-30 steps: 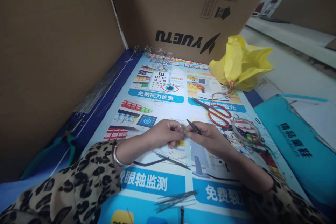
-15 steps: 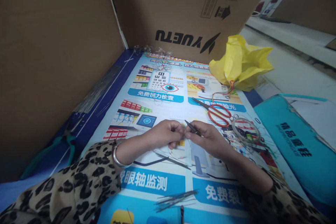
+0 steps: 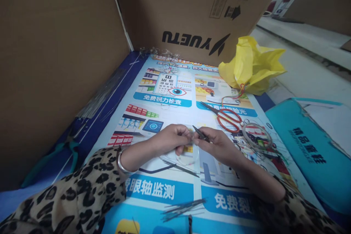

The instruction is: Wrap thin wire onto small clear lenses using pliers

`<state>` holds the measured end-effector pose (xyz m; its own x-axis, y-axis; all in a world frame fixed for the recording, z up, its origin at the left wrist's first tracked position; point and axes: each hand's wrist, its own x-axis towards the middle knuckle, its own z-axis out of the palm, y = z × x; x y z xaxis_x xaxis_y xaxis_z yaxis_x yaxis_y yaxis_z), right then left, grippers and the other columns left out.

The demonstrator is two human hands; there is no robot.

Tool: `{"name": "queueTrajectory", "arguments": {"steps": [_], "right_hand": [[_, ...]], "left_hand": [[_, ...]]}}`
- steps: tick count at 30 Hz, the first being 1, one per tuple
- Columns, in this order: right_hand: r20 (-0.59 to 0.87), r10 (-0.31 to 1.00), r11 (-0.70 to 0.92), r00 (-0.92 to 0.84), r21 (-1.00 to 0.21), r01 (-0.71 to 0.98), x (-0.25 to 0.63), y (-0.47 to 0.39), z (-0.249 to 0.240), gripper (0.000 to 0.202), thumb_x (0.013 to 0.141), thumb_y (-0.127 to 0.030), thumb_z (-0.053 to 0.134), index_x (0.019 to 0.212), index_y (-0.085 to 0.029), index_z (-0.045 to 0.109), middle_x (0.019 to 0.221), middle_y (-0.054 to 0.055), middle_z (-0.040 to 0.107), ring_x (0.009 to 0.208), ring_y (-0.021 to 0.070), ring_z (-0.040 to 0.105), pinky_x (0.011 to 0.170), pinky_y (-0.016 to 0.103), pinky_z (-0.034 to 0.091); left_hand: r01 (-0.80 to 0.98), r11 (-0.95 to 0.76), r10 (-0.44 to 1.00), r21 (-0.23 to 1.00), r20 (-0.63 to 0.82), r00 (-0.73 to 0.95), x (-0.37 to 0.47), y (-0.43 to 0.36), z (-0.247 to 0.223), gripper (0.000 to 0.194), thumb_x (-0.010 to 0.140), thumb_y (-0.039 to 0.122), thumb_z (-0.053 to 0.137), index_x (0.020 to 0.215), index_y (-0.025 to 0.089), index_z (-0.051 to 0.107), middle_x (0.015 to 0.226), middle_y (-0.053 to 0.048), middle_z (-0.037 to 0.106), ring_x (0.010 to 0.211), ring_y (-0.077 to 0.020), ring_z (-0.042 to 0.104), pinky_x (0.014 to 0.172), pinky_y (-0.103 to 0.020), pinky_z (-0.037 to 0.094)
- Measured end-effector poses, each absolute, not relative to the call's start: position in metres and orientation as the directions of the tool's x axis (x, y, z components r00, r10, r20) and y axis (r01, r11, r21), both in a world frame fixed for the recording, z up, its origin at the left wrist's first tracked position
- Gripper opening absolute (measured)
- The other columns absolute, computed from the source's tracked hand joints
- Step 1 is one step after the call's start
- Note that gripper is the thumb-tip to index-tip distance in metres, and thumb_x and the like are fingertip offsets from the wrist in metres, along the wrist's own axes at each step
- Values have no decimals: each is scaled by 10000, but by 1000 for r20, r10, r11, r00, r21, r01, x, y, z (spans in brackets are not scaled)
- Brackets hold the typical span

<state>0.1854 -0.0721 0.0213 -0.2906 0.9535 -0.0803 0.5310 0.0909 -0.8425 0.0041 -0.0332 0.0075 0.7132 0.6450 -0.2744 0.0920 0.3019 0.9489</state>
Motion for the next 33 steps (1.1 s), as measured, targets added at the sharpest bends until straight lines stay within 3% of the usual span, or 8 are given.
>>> {"name": "queueTrajectory", "arguments": {"steps": [11, 18, 33], "right_hand": [[-78, 964, 80, -253, -825, 559, 184, -74, 23, 223, 775, -368, 524, 708, -166, 593, 604, -24, 504, 588, 102, 423, 553, 226, 358], [-98, 962, 56, -255, -842, 537, 184, -74, 22, 209, 770, -355, 530, 711, -165, 595, 613, -23, 528, 601, 109, 445, 572, 231, 367], [-91, 967, 74, -239, -793, 604, 179, -75, 24, 268, 783, -408, 498, 663, -173, 541, 590, -28, 484, 570, 99, 414, 542, 220, 339]], "left_hand": [[75, 353, 658, 933, -304, 689, 6, -34, 10, 210, 719, 308, 591, 656, 150, 468, 402, 58, 478, 333, -50, 426, 390, -171, 345], [12, 378, 650, 926, -274, 709, 6, -33, 7, 170, 696, 250, 615, 722, 136, 493, 568, 30, 562, 360, -46, 481, 354, -155, 347], [78, 333, 645, 940, -288, 708, 7, -34, 8, 79, 701, 160, 537, 756, 144, 481, 586, 33, 552, 385, -44, 486, 378, -160, 395]]}}
